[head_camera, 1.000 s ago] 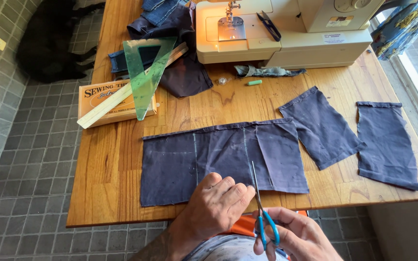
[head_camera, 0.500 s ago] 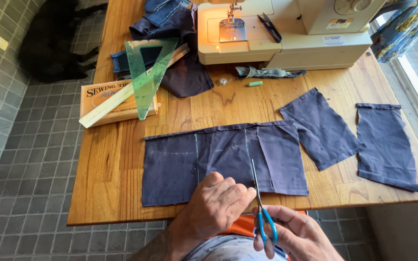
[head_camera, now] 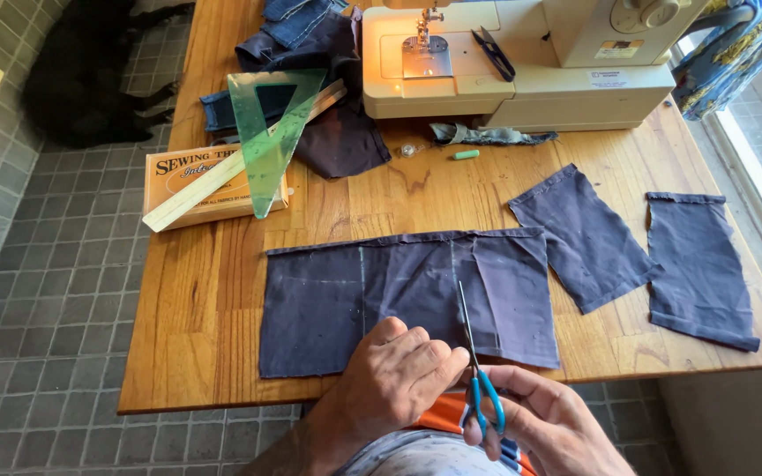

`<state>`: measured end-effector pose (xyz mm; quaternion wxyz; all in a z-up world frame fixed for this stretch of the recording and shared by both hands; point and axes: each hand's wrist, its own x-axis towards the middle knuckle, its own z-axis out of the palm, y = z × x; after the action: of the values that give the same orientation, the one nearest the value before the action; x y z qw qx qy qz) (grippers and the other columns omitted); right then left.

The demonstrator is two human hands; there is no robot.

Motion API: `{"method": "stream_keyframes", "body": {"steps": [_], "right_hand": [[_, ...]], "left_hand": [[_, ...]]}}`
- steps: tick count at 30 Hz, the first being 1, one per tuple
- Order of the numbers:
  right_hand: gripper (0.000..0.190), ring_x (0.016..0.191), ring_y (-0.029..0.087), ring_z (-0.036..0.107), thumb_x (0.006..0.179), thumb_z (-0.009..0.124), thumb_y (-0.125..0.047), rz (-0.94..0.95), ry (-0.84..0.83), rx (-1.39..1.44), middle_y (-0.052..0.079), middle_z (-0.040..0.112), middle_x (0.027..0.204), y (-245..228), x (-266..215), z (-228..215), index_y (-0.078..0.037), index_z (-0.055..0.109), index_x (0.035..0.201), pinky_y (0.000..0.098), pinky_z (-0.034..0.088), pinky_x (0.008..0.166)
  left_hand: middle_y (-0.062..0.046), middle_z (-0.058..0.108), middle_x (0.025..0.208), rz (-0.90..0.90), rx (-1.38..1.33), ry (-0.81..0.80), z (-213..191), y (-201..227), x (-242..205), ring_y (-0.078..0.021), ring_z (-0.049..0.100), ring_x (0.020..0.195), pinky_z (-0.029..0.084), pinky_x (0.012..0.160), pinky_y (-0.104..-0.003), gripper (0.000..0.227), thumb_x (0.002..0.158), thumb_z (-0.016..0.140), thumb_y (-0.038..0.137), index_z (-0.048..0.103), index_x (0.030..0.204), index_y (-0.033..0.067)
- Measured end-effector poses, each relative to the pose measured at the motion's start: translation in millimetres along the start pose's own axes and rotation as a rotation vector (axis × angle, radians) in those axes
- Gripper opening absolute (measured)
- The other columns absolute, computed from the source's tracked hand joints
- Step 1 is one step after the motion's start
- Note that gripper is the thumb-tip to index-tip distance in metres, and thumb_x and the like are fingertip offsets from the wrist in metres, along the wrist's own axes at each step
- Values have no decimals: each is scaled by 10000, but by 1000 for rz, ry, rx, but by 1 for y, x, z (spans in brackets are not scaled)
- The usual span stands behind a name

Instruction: The person uses scissors to cut a piece of dark blue fabric into several rectangular sections on a wooden table. After cutting, the person picks up a piece of denim fabric from a pile and places it on the table.

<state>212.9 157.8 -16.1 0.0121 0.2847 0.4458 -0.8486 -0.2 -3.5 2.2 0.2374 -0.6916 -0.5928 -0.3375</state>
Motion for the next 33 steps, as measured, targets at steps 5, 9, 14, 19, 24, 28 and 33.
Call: {"method": "stream_keyframes", "body": {"steps": [5,9,14,19,24,28,33], "right_hand": [[583,649,267,691,1020,804,-133,-65,-42,-32,368,884,899,2,3,0,194,743,1500,354,546,626],[549,631,301,690,1025,781,-55,-7,33,-5,398,870,894,4,1,1,175,751,1523,377,533,618],[605,731,315,766,1032,765,-153,-37,-34,75,387,885,967,-9,6,11,202,720,1520,387,601,715],[590,715,349,733,1014,774,-129,26,72,79,369,848,893,-18,7,20,200,788,1503,414,570,712],[577,674,276,656,1008,809,-82,-11,9,27,325,825,875,-15,7,12,220,796,1500,354,497,632],[571,625,270,635,996,829,-44,20,44,-20,327,834,852,-8,9,0,179,808,1521,372,483,616],[576,686,342,747,996,808,-54,61,9,19,378,860,903,-5,11,-10,169,771,1526,394,567,664]], "left_hand": [[-45,596,937,-22,21,33,-4,-1,2,-199,553,740,398,739,-375,154,1248,685,95,777,1147,23],[-32,583,931,-36,19,58,-3,-1,1,-183,538,733,394,746,-359,148,1238,722,97,793,1123,37],[-37,573,930,-21,-15,57,-5,-3,1,-194,533,738,379,731,-369,173,1247,665,76,790,1136,34],[-56,634,956,-19,-29,57,-5,-4,-1,-207,558,748,405,761,-382,100,1223,744,47,798,1148,10],[-45,632,978,-67,-54,13,-6,-5,-2,-203,567,773,408,787,-381,131,1252,697,97,777,1162,46],[-31,621,946,-86,-77,2,-4,-6,-3,-201,553,763,407,782,-383,192,1268,677,163,755,1120,70],[-28,616,936,-105,-124,7,-2,-2,-3,-210,538,753,382,764,-398,154,1246,698,95,771,1113,66]]}}
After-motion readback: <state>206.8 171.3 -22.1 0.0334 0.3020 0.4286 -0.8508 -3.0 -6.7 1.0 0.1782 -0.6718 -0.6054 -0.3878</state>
